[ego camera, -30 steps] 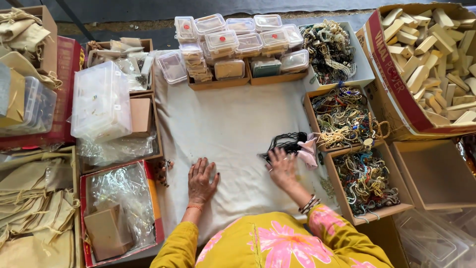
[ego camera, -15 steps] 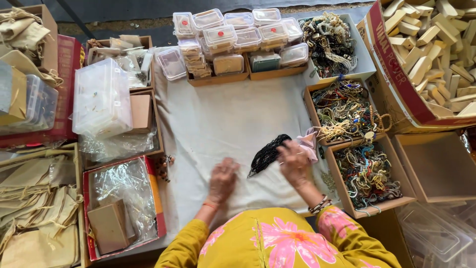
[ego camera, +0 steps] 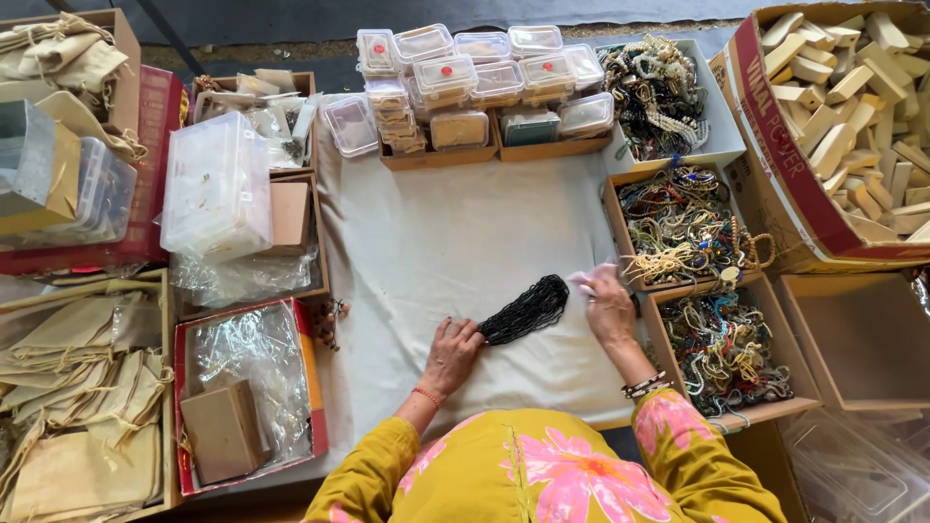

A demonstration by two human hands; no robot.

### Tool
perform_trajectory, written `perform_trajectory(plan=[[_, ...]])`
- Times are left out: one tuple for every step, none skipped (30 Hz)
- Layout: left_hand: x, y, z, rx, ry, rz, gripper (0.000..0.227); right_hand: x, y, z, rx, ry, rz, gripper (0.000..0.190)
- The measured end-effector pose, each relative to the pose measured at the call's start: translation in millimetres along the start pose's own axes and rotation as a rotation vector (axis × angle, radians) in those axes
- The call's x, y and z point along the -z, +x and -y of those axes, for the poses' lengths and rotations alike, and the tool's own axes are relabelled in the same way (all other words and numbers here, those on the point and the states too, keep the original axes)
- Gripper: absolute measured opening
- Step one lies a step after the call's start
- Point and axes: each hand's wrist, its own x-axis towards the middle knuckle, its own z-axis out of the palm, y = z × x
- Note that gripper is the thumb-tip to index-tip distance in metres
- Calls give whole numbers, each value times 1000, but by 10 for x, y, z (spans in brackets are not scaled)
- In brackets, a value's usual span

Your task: Packaging black necklaces and small components into cloth bags and plastic containers.

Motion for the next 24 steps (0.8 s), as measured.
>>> perform_trajectory(plan=[[10, -35, 28, 2, 0, 0, 10, 74, -49, 221, 1, 0, 2, 10], [19, -69, 57, 34, -2, -8, 12, 147, -97, 442, 133, 147, -67, 19], [30, -116, 86, 67, -4, -14, 15, 212, -156, 666, 263, 295, -134, 32], [104, -103, 61, 70, -4, -12, 15, 162, -231, 848, 263, 296, -130, 32], [178, -98, 33, 75, -16, -18, 16, 112, -319, 1029, 372, 308, -135, 28], [250, -92, 5, 79, -27, -25, 17, 61, -406, 1208, 480, 319, -139, 29], [252, -83, -15, 80, -29, -20, 17, 93, -467, 1380, 477, 321, -135, 29], [252, -74, -34, 64, -57, -69, 22, 125, -526, 1553, 523, 313, -74, 30], [249, -68, -59, 48, -86, -118, 27, 159, -588, 1722, 567, 305, -12, 33], [226, -72, -56, 49, -89, -113, 27, 96, -594, 1714, 563, 305, -7, 33], [202, -76, -56, 58, -78, -145, 25, 34, -602, 1705, 622, 207, -57, 37], [181, -82, -55, 67, -66, -177, 22, -26, -610, 1699, 681, 108, -107, 40], [142, -95, -37, 68, -69, -176, 22, -122, -567, 1582, 679, 107, -104, 40], [107, -111, -20, 80, -69, -157, 21, -216, -527, 1468, 647, -4, -111, 40], [76, -129, 2, 92, -68, -139, 19, -311, -486, 1361, 615, -114, -118, 40], [57, -140, -1, 94, -70, -138, 19, -225, -437, 1254, 615, -114, -115, 40], [41, -142, 7, 99, -76, -139, 19, -140, -375, 1152, 487, -141, -67, 36], [25, -146, 13, 104, -83, -140, 19, -55, -315, 1052, 359, -166, -17, 33], [34, -140, 16, 105, -84, -139, 19, -232, -229, 741, 358, -166, -17, 33], [42, -136, 19, 102, -82, -136, 19, -409, -144, 430, 343, -172, -143, 32], [50, -137, 19, 99, -79, -132, 20, -587, -66, 118, 326, -177, -270, 32], [42, -142, 22, 99, -80, -131, 20, -534, -26, 98, 326, -177, -269, 32], [34, -146, 25, 103, -80, -132, 20, -482, 13, 77, 222, -97, -235, 29], [25, -150, 27, 107, -80, -132, 21, -429, 53, 55, 118, -18, -201, 26]])
